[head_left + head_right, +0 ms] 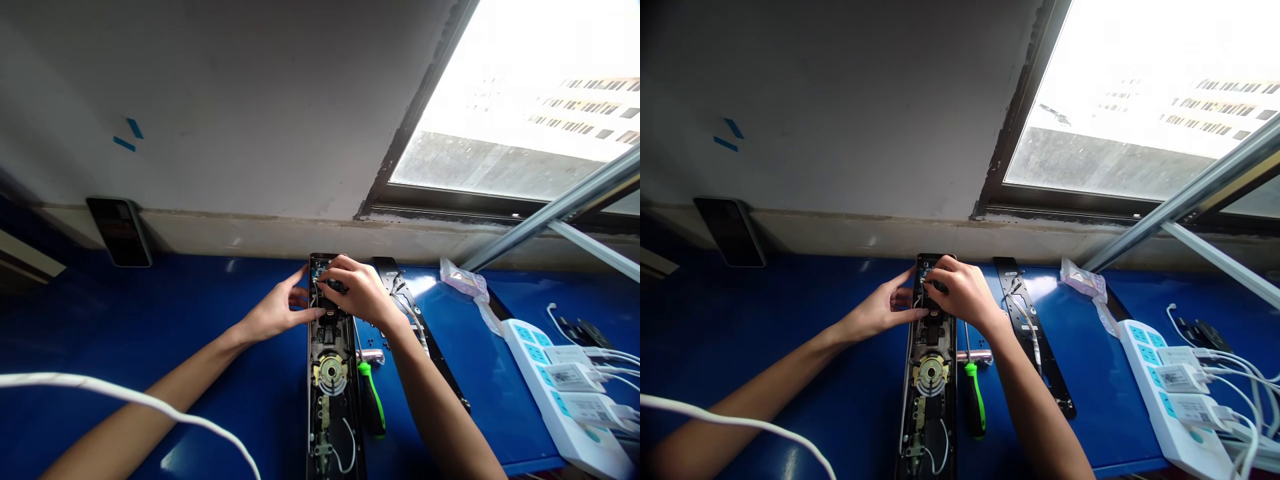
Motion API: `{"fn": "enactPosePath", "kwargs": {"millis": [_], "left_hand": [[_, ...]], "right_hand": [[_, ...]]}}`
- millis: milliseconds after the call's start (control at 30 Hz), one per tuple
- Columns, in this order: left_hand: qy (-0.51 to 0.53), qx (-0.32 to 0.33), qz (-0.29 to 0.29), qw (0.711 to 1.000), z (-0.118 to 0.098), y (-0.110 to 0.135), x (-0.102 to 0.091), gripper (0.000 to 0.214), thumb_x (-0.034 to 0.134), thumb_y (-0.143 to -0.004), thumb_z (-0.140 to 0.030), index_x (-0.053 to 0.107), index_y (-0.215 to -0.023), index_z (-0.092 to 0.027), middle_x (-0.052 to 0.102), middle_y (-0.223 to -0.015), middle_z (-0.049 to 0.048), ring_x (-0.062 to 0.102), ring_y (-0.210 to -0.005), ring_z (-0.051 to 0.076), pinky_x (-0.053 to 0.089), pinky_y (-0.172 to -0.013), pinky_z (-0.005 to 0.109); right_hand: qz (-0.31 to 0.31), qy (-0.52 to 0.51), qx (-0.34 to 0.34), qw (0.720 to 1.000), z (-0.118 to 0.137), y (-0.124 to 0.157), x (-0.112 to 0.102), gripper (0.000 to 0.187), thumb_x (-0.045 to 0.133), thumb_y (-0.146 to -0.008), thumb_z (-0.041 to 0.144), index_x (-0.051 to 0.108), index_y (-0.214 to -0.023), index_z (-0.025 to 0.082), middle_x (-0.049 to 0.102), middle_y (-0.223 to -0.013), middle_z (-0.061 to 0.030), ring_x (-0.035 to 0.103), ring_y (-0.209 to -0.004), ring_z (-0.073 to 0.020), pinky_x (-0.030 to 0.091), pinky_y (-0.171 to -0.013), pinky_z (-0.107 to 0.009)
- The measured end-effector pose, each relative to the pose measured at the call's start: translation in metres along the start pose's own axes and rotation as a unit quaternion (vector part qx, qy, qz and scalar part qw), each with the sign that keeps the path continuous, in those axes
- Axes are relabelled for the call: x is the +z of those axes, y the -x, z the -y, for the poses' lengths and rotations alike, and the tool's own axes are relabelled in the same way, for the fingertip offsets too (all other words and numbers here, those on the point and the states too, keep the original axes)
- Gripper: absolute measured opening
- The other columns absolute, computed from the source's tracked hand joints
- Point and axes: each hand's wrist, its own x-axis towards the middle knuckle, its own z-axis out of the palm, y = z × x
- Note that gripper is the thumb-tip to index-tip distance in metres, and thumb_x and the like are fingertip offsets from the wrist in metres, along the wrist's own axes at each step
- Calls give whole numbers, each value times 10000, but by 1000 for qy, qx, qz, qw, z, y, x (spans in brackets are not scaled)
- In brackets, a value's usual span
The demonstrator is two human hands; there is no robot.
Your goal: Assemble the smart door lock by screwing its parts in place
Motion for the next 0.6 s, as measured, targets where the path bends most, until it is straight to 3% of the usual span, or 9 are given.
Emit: {"fn": "enactPosePath", "kwargs": {"millis": [167, 600], "left_hand": [[-3, 2, -1, 1000, 1, -1, -1, 1135, 898, -813, -401, 216, -1696, -189, 760, -1066, 89, 744, -1033, 293, 562, -992, 476], [-12, -5, -2, 1000, 0, 1, 0, 1113, 889, -825, -384, 222, -1692, -179, 765, -1062, 98, 744, -1047, 301, 565, -992, 475]], "right_hand": [[31, -1, -25, 999, 1, 1, -6, 273, 640, -975, 189, 793, -1184, 275, 709, -1099, -52, 644, -751, -118, 506, -691, -260], [36, 5, -65, 997, -4, 3, -9, 314, 584, -988, 158, 824, -1156, 272, 689, -1082, -68, 586, -694, -102, 499, -657, -260]]}}
